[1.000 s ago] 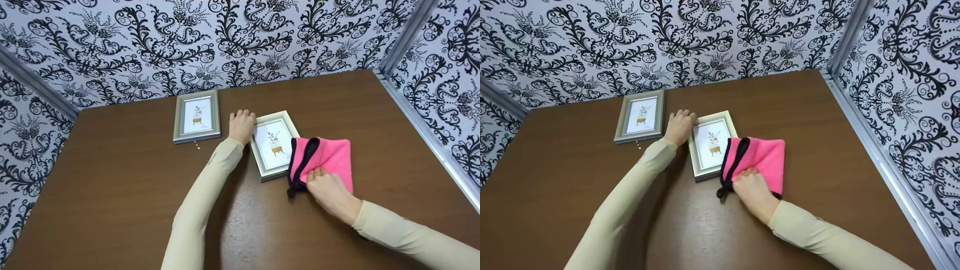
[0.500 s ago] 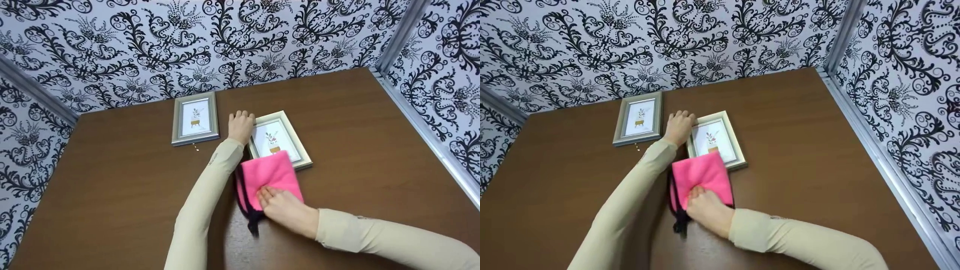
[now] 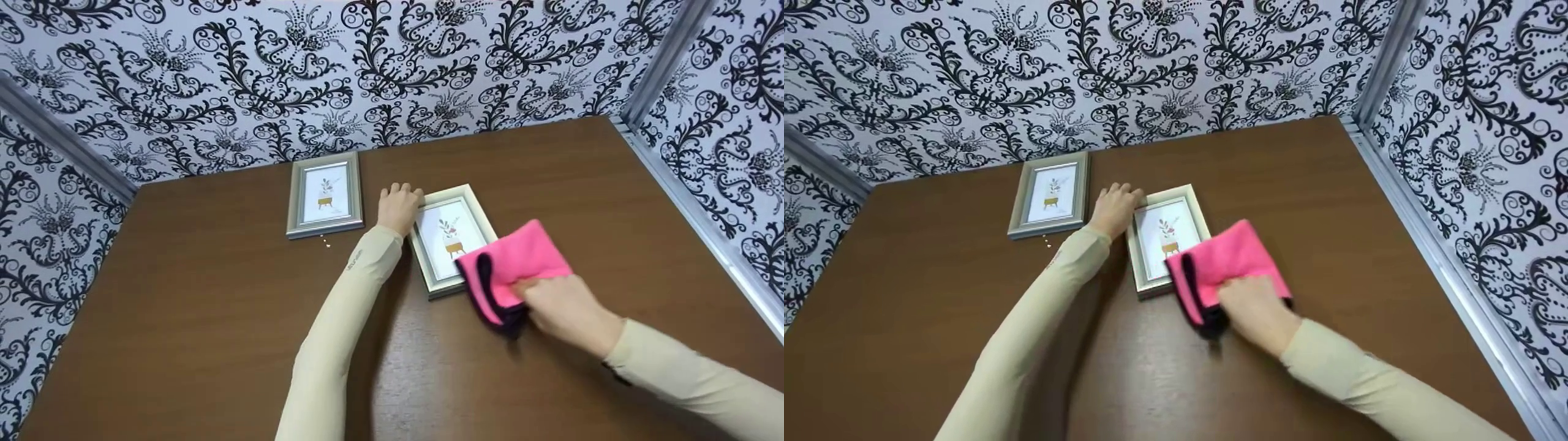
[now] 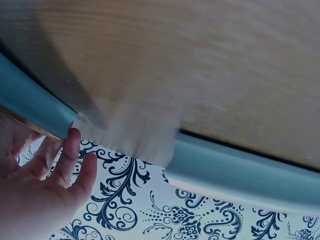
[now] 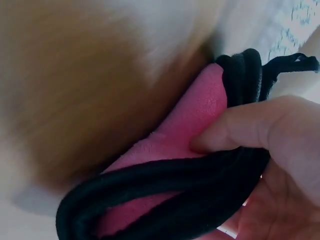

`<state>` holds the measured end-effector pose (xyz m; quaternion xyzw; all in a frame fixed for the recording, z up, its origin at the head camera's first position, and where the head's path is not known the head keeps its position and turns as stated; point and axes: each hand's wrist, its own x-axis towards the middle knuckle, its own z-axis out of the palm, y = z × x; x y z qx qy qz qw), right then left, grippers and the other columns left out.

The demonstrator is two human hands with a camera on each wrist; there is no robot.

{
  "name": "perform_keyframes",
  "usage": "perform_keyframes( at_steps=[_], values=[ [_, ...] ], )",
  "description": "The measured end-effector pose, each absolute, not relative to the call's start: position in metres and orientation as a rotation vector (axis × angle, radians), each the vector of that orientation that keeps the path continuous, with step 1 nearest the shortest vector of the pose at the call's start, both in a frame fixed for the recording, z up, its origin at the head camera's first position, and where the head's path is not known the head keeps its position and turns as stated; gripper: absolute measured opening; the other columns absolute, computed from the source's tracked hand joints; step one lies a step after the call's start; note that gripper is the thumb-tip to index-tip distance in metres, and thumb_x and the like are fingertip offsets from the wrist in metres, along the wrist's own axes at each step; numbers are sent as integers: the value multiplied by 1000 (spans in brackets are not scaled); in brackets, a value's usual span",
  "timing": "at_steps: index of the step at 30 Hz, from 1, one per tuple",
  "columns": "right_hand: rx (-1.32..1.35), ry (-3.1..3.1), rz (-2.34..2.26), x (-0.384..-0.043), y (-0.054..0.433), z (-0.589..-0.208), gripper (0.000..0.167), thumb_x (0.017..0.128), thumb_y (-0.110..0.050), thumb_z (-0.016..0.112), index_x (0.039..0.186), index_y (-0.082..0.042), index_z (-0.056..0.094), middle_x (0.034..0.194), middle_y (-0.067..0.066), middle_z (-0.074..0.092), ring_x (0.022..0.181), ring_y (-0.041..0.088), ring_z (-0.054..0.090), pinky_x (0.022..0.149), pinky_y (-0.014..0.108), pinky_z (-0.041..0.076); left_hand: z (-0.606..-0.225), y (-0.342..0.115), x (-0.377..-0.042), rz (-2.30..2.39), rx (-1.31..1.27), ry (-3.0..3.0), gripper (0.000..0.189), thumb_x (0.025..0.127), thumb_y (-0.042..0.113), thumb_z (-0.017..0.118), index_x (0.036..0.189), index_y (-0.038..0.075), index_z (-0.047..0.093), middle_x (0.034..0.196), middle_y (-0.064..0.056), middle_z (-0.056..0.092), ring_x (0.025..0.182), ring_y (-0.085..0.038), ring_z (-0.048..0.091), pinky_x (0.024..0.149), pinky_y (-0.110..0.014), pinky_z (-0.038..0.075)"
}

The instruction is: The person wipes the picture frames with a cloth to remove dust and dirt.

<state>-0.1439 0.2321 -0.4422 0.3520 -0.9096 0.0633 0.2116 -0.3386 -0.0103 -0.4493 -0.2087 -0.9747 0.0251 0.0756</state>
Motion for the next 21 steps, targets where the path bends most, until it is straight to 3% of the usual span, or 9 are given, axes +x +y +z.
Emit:
perform_keyframes(
  at_steps=[6, 11, 17, 21],
  values=[
    [748, -2886, 342, -148, 259, -416, 31, 71, -2, 67, 99, -15, 73, 78, 1, 68, 59, 25, 61, 39, 44, 40, -444, -4, -341, 90, -544, -3017, 29, 99, 14, 44, 117, 13, 66, 116, -8, 63, 110, -26, 54, 89, -41, 43],
    [622, -2858, 524, -158, 277, -398, 30, 75, -3, 67, 104, -8, 73, 84, 9, 70, 60, 25, 60, 45, 48, 46, -431, 7, -332, 148, -505, -3027, 30, 99, 15, 44, 123, 14, 63, 120, -7, 61, 110, -27, 53, 90, -42, 41],
    [487, -2702, 734, -172, 294, -384, 29, 79, 2, 64, 107, -2, 70, 80, 11, 68, 48, 11, 46, 42, 32, 39, -420, 24, -270, 271, -871, -2814, 20, 92, 18, 59, 109, 15, 69, 102, -5, 66, 92, -23, 63, 75, -37, 52],
    [399, -2652, 790, -179, 297, -381, 31, 78, 5, 57, 107, -1, 68, 72, 10, 62, 47, 15, 44, 42, 32, 33, -427, 34, -218, 322, -1115, -2658, 17, 86, 20, 66, 102, 18, 70, 93, -1, 65, 80, -17, 63, 64, -29, 53]
  ],
)
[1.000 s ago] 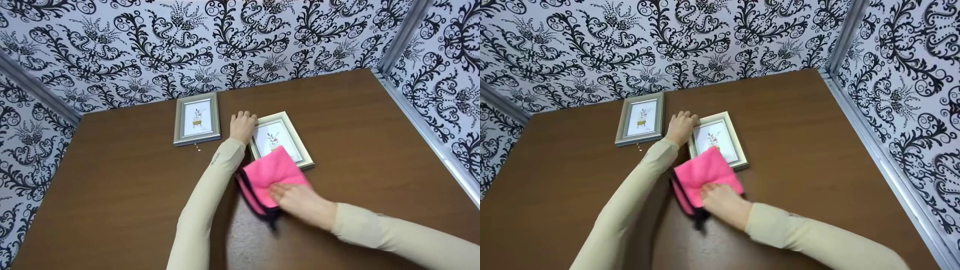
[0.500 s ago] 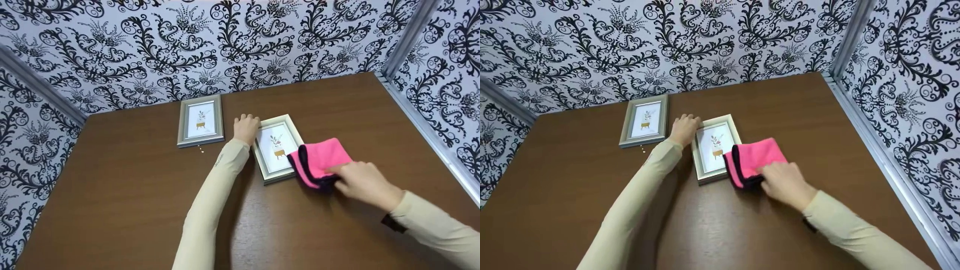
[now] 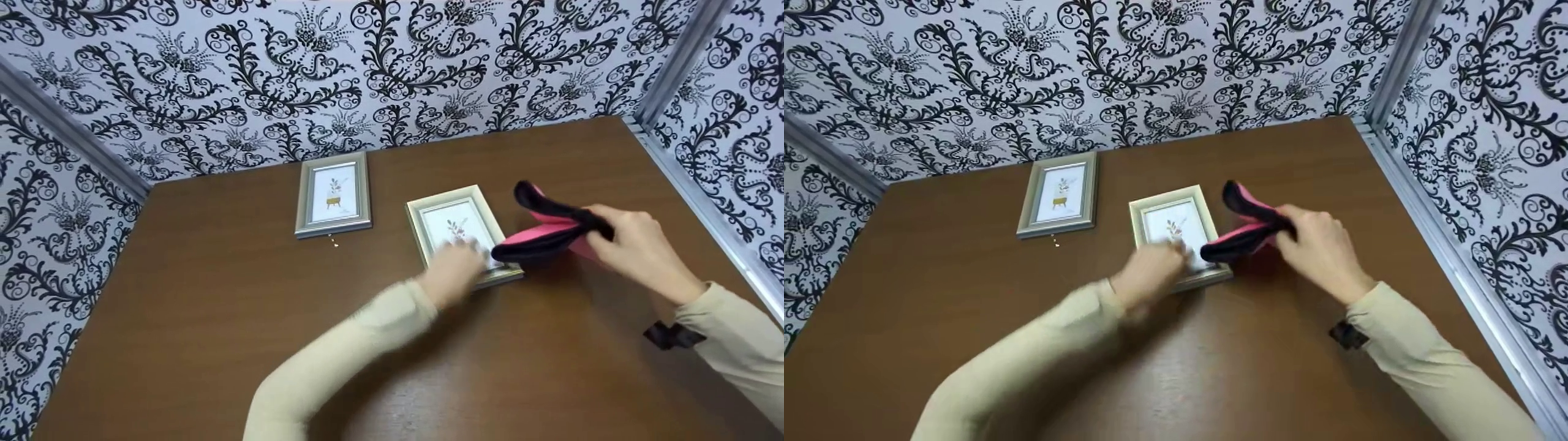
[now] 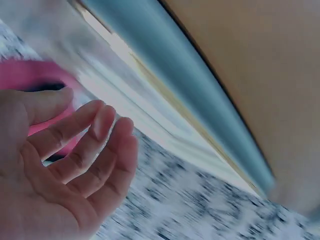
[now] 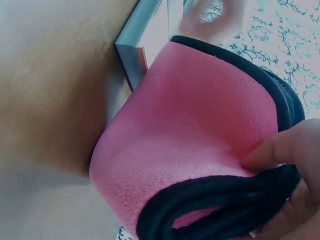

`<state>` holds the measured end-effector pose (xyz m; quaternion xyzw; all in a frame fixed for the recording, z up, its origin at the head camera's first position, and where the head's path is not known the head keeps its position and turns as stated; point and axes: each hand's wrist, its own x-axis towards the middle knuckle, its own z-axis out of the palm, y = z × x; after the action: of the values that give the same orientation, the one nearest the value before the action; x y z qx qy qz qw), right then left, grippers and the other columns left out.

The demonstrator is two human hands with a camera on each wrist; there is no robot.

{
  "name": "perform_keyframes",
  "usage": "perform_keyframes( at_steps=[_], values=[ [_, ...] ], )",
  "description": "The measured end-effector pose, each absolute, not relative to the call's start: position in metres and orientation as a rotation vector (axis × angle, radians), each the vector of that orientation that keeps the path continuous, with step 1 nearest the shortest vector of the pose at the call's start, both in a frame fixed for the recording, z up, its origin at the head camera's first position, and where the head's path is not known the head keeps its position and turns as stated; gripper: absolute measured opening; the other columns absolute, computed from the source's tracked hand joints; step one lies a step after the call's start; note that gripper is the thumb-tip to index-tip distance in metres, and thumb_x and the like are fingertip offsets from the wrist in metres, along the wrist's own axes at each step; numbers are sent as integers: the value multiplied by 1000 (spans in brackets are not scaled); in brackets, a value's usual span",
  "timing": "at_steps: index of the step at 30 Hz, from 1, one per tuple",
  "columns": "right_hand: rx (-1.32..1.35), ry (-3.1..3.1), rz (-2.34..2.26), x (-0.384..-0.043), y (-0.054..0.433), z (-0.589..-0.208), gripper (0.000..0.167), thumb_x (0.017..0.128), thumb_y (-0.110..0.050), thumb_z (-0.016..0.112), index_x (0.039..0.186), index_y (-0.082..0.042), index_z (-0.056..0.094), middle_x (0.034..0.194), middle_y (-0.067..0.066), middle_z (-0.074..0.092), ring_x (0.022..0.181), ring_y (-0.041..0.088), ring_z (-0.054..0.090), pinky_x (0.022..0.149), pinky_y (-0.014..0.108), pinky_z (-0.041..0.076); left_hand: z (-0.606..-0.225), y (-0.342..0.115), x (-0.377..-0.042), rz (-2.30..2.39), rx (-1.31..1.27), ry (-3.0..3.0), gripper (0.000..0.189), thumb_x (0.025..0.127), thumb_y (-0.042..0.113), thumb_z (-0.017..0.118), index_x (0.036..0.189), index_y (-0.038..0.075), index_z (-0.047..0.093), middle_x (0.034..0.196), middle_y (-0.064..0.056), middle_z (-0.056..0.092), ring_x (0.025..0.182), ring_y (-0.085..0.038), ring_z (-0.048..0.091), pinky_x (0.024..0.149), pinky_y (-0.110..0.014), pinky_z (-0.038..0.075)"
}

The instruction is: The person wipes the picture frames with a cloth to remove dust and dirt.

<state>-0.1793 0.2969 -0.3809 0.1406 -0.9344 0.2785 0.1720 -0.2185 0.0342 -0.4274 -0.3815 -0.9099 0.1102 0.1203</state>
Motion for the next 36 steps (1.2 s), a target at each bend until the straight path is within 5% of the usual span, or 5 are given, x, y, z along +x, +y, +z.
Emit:
perform_keyframes(
  at_steps=[5, 10, 20, 28, 36],
  values=[
    [326, -2643, 838, -185, 301, -376, 23, 82, 3, 54, 101, -1, 66, 61, 7, 53, 46, 17, 44, 42, 32, 34, -436, 40, -177, 408, -1143, -2569, 22, 85, 16, 64, 107, 16, 66, 95, 1, 60, 81, -15, 59, 62, -26, 49],
    [166, -2712, 973, -193, 306, -364, 32, 90, -7, 54, 119, 4, 62, 55, 6, 52, 35, 11, 43, 31, 25, 34, -444, 34, -168, 465, -1092, -2521, 17, 90, 17, 60, 106, 14, 63, 94, 1, 55, 79, -14, 55, 57, -23, 45],
    [151, -2666, 912, -216, 275, -351, 28, 87, -20, 59, 104, -2, 71, 59, 7, 55, 54, 23, 50, 49, 34, 36, -451, 15, -168, 538, -1195, -2383, 11, 93, 20, 51, 102, 19, 58, 94, 1, 52, 78, -13, 52, 60, -23, 43],
    [772, -2580, 784, -228, 211, -376, 33, 85, -7, 66, 118, -5, 64, 89, 14, 71, 53, 19, 60, 48, 31, 50, -455, 8, -162, 536, -1210, -2334, 16, 93, 22, 49, 105, 24, 60, 93, 4, 54, 78, -12, 51, 60, -23, 42],
    [1528, -2689, 576, -228, 174, -420, 33, 85, -2, 62, 118, 1, 64, 114, 15, 67, 104, 30, 64, 89, 45, 50, -462, 10, -156, 577, -1178, -2222, 17, 94, 24, 45, 98, 21, 61, 90, 5, 60, 74, -9, 54, 55, -20, 44]
  ],
)
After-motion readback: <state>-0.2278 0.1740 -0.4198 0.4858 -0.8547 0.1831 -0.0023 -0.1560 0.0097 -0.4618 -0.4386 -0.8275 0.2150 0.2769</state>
